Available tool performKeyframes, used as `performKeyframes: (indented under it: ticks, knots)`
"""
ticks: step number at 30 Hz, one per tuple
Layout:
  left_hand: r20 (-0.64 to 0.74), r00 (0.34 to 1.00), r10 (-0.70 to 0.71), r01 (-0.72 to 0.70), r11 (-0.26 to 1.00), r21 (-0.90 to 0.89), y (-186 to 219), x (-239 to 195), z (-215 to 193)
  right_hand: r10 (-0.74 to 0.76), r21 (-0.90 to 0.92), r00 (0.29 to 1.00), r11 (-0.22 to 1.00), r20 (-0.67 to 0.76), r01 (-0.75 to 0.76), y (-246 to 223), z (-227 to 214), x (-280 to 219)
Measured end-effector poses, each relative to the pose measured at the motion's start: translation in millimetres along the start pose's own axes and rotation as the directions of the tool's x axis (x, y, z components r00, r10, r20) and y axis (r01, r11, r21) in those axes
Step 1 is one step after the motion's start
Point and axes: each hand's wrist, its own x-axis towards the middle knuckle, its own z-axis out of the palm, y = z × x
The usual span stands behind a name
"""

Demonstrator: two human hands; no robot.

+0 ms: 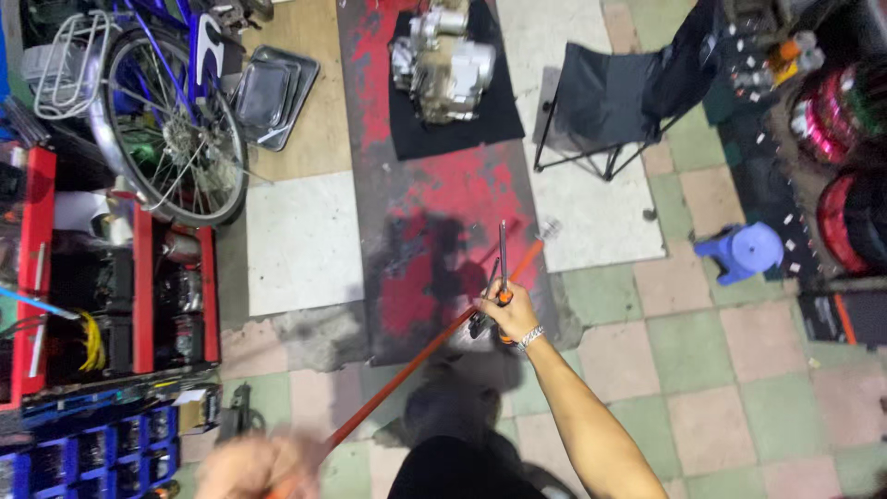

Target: The person places a black cloth on a workbench and sets a small engine on top. They then retrieve a screwdriver and a pneumatic air gun from a tool rack. The person uses the screwdriver to loosen and remove bolts from the engine casing while seated.

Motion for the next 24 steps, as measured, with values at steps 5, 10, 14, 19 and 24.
performKeyframes:
  ticks: [5, 10, 14, 19, 24]
  knots:
    - [-0.282, 0.959, -0.003, -0.036, 0.991, -0.132, 2, 13, 88, 0.254, -0.163, 0.967, 0.953, -0.023, -0.254, -18, -101, 61]
    - [-0.345, 0.935, 0.086, -0.062, 0.995, 0.080, -180, 85, 154, 0.215, -0.160, 0.976, 0.965, 0.026, -0.208, 16, -228, 99]
    - [-0.607, 0.794, -0.033, 0.111, 0.990, 0.091, -351, 138, 193, 0.433, 0.107, 0.900, 0.894, 0.043, -0.435, 23, -325, 129]
    - [-0.684, 0.726, -0.071, 0.115, 0.993, 0.019, -540, 212, 246, 0.486, 0.160, 0.871, 0.856, 0.072, -0.491, -1, -405, 207]
    - [-0.839, 0.544, 0.032, 0.571, 0.719, 0.397, -664, 270, 262, 0.458, 0.044, 0.880, 0.884, 0.124, -0.466, -17, -465, 309]
